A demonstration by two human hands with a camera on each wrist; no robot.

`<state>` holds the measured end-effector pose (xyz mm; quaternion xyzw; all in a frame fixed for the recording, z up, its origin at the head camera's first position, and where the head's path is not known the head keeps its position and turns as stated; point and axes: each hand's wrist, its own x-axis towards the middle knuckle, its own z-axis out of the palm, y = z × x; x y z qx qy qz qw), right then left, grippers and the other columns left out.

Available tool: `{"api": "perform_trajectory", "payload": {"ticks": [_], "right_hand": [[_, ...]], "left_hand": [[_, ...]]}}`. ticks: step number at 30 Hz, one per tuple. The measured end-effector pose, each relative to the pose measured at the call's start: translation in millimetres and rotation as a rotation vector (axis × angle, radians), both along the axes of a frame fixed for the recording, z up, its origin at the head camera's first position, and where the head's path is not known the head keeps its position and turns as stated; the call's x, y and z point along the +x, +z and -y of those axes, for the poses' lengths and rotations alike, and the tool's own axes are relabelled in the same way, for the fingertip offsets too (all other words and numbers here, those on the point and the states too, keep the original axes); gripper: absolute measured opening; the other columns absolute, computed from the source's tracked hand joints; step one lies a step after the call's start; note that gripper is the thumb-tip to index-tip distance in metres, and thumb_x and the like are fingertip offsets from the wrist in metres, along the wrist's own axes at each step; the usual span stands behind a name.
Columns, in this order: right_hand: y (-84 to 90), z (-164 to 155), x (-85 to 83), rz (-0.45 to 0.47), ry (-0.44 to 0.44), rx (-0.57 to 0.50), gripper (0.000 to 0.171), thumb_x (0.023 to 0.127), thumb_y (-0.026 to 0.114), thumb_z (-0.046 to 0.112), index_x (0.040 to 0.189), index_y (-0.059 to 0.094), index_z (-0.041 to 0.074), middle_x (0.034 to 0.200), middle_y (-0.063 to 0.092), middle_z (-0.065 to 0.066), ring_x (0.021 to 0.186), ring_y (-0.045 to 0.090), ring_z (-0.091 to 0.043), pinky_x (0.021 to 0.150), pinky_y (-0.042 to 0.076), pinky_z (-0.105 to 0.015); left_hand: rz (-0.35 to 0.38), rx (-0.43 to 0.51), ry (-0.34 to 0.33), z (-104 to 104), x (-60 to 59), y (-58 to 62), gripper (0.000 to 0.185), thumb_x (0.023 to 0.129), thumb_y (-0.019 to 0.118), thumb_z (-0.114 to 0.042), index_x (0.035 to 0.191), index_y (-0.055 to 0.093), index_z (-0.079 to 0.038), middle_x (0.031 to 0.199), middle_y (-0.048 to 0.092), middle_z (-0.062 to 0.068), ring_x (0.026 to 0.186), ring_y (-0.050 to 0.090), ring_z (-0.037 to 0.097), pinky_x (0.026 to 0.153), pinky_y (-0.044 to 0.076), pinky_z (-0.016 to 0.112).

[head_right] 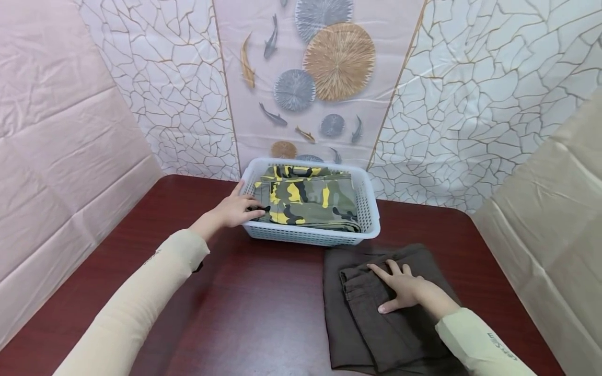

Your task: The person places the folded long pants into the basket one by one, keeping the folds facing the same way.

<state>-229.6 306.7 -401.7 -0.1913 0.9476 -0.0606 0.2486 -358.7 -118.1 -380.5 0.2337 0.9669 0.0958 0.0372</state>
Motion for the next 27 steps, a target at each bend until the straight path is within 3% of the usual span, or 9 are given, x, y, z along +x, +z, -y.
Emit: {"api": "perform_trajectory", "payload": {"ticks": [10,17,23,27], "right_hand": [[4.7,32.7,-2.7,0.03,0.023,-0.053,0.099,0.077,0.072,0.048,0.149,0.017,0.007,0.143,0.013,-0.039,0.122,0.021,-0.064,0.083,0.033,-0.075],[19.0,10.9,-6.4,0.045,0.136,-0.184,0.092,0.078,0.072,0.045,0.149,0.023,0.013,0.145,0.019,-0.037,0.123,0.023,-0.066,0.088,0.03,-0.074],[21.4,-22.1,-2.4,-0.042,0.265,-0.005,0.111,0.057,0.083,0.046,0.149,0.023,0.031,0.154,0.017,-0.017,0.134,0.023,-0.053,0.085,0.026,-0.08],[14.3,-37.5,0.2,-0.089,0.323,0.085,0.122,0.048,0.086,0.044,0.15,0.019,0.035,0.158,0.008,-0.004,0.134,0.026,-0.051,0.088,0.026,-0.078]], "left_hand": [[-0.022,-0.004,-0.017,3.1,-0.6,0.6,0.05,0.098,0.036,-0.053,0.13,0.059,-0.022,0.141,0.049,0.01,0.145,-0.006,0.039,0.106,0.037,0.053],[-0.019,0.005,-0.013,3.7,0.4,-0.4,0.05,0.097,0.038,-0.052,0.129,0.059,-0.021,0.14,0.049,0.011,0.145,-0.006,0.039,0.11,0.032,0.052],[-0.024,0.013,-0.019,1.6,0.1,-1.7,0.049,0.097,0.038,-0.052,0.129,0.06,-0.021,0.139,0.05,0.011,0.146,-0.004,0.038,0.111,0.03,0.051],[-0.017,0.005,-0.023,0.7,-0.4,-1.9,0.05,0.097,0.038,-0.052,0.129,0.059,-0.021,0.14,0.05,0.011,0.146,-0.004,0.037,0.11,0.032,0.05]]}}
